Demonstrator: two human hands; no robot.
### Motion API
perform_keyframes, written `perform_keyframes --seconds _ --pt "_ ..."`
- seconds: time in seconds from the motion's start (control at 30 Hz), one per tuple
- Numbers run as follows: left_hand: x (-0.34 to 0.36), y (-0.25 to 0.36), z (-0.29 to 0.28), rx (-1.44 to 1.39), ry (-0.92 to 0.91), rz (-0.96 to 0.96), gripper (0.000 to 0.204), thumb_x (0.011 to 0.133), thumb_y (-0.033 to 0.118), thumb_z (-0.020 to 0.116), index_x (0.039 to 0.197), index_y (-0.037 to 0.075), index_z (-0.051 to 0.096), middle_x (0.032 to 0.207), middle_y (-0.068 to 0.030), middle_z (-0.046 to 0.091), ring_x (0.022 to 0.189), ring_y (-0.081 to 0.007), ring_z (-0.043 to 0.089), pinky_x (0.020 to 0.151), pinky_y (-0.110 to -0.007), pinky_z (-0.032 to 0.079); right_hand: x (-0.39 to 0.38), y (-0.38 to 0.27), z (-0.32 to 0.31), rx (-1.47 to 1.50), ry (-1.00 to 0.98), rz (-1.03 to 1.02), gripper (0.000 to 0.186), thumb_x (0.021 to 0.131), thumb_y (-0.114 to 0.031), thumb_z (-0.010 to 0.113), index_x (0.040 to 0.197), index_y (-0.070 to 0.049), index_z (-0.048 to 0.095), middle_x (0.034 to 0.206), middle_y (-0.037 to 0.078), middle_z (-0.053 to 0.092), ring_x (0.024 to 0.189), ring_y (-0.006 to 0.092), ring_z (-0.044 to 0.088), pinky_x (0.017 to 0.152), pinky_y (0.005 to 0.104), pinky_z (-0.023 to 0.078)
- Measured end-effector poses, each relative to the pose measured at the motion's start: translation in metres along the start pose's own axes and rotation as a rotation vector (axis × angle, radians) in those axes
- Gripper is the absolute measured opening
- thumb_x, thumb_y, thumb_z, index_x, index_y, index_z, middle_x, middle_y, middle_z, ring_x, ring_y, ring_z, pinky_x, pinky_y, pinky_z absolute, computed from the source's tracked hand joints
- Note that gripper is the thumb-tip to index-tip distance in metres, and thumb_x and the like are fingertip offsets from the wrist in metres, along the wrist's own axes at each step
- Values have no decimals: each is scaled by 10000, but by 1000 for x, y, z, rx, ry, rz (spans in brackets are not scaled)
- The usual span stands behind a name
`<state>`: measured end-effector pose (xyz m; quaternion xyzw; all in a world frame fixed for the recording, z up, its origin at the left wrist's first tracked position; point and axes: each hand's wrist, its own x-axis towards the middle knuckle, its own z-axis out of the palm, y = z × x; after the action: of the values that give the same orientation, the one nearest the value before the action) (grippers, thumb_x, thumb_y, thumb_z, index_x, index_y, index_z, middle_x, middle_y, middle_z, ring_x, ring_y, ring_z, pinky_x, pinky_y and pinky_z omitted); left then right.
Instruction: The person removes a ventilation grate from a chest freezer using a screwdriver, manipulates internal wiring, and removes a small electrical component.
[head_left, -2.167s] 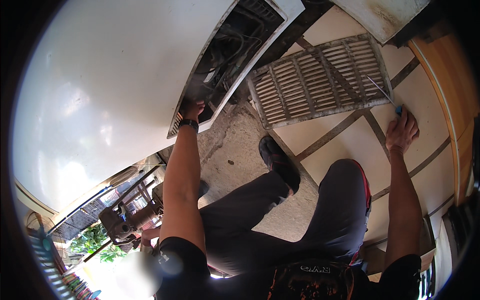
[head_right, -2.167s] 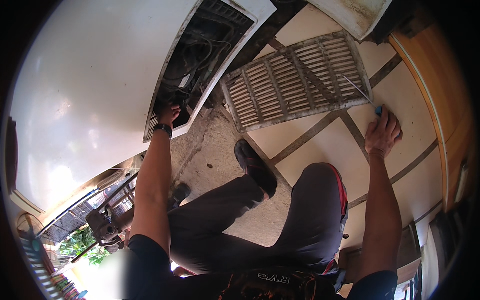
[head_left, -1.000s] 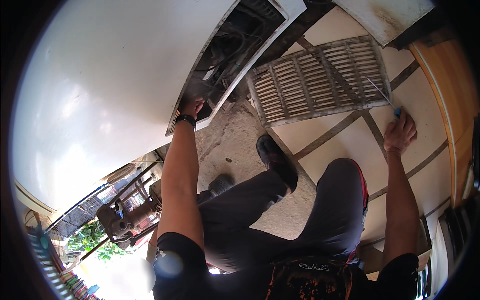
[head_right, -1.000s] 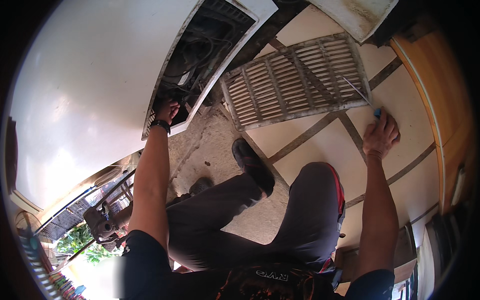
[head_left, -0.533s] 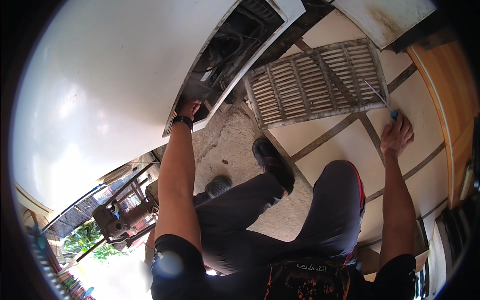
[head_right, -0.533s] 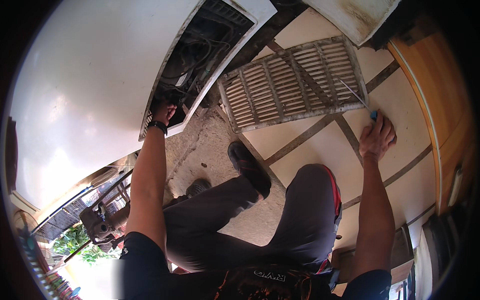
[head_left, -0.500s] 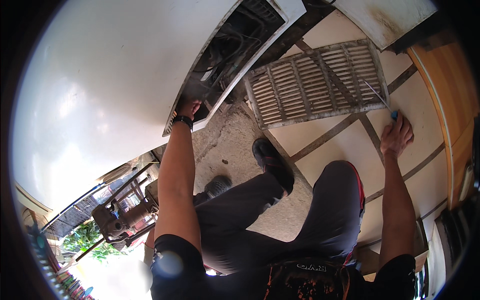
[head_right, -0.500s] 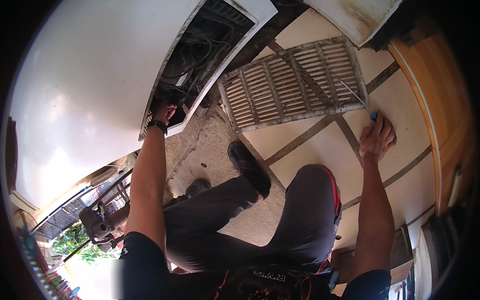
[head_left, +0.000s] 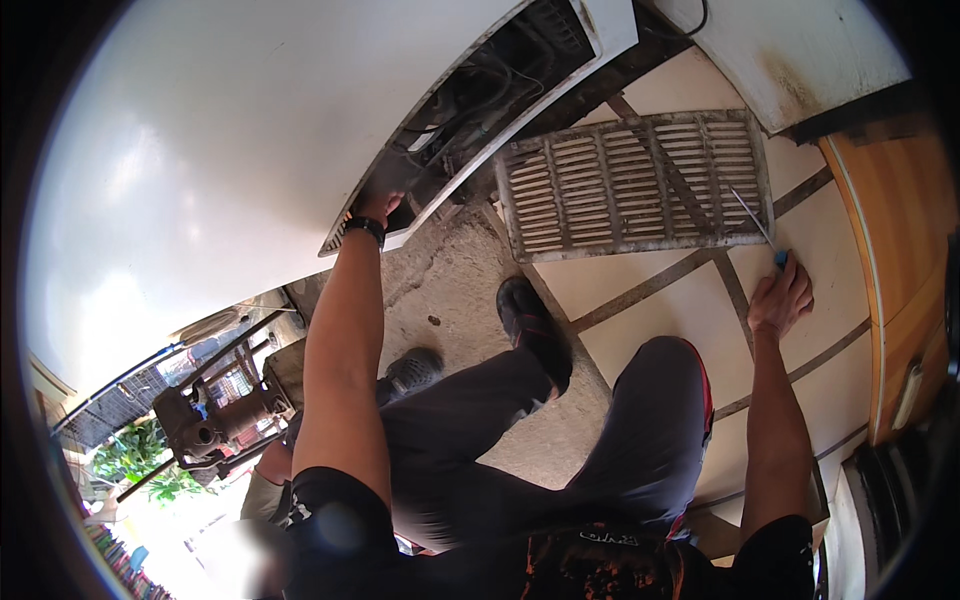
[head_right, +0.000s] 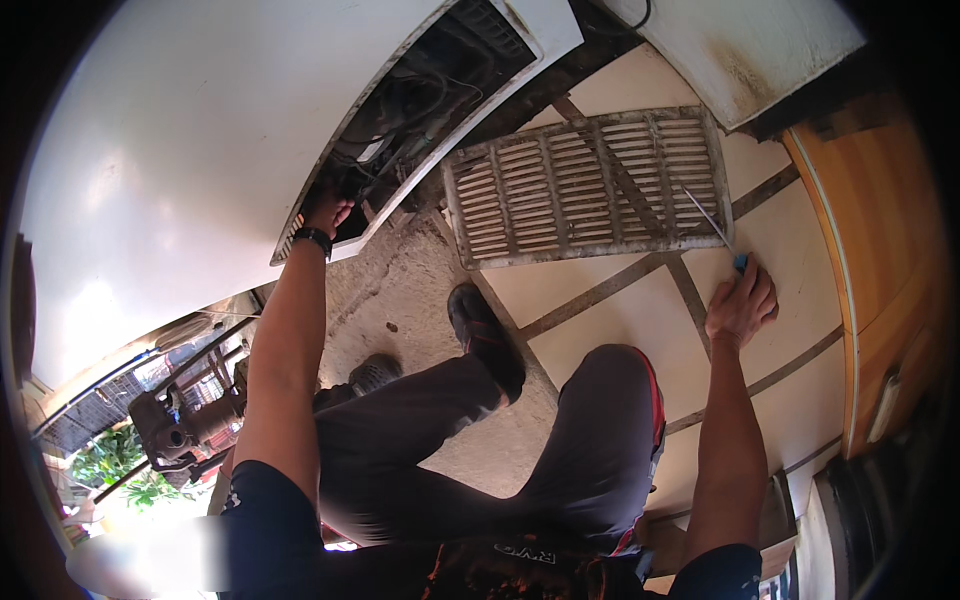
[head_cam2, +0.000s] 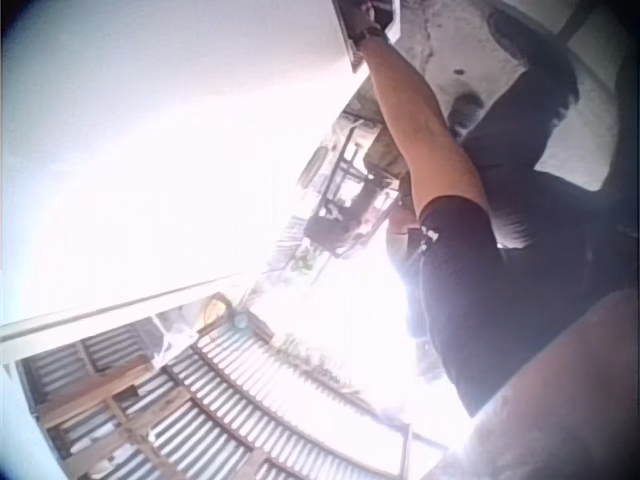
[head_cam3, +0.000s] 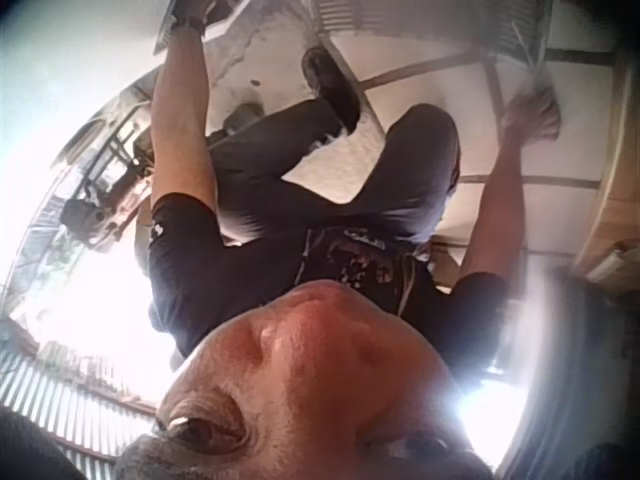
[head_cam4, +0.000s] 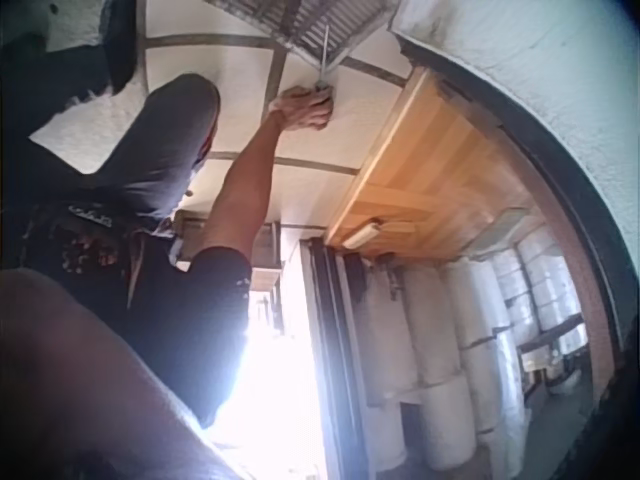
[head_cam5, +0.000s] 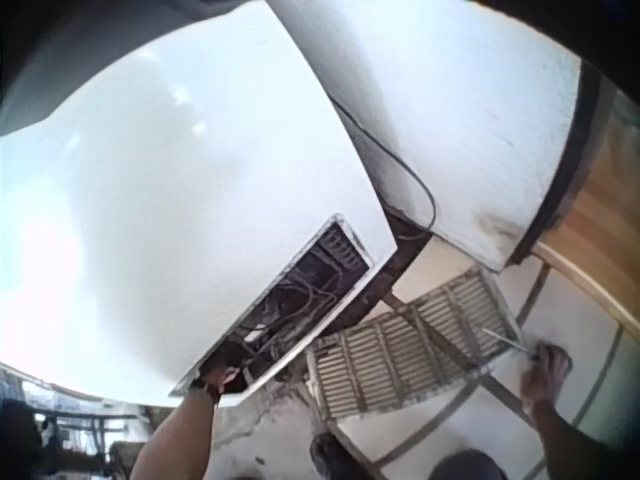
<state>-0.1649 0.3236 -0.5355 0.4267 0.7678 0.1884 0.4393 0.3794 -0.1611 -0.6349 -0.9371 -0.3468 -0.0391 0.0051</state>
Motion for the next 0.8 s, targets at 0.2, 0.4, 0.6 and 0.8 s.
perform_keyframes --seconds 0.2,0.4,0.6,0.8 --pt "-10 5 22 -76 -53 -11 352 1038 483 406 1230 222 542 747 24 590 647 -100 616 616 -257 526 -1 1 -4 -43 -6 11 580 920 -295 529 1478 -223 386 1418 56 409 1340 277 335 1086 547 243" --pt "-11 10 5 33 53 1 393 1035 500 395 1256 206 533 783 17 587 647 -104 610 618 -282 540 -2 -12 -5 -4 38 -28 580 907 -288 532 1466 -206 399 1402 60 422 1330 291 350 1075 545 265" --pt "-22 14 21 -13 91 49 296 1023 405 475 1201 182 552 814 -3 592 604 -112 582 585 -298 562 -4 -6 5 -61 112 -51 585 880 -281 539 1447 -196 425 1379 64 448 1295 303 391 1054 547 301" --pt "-28 10 21 90 133 150 278 1018 362 474 1173 149 564 752 -31 611 575 -134 622 535 -273 551 -6 -11 0 -29 133 -63 568 894 -278 536 1445 -199 424 1353 63 460 1288 300 397 1050 547 298"
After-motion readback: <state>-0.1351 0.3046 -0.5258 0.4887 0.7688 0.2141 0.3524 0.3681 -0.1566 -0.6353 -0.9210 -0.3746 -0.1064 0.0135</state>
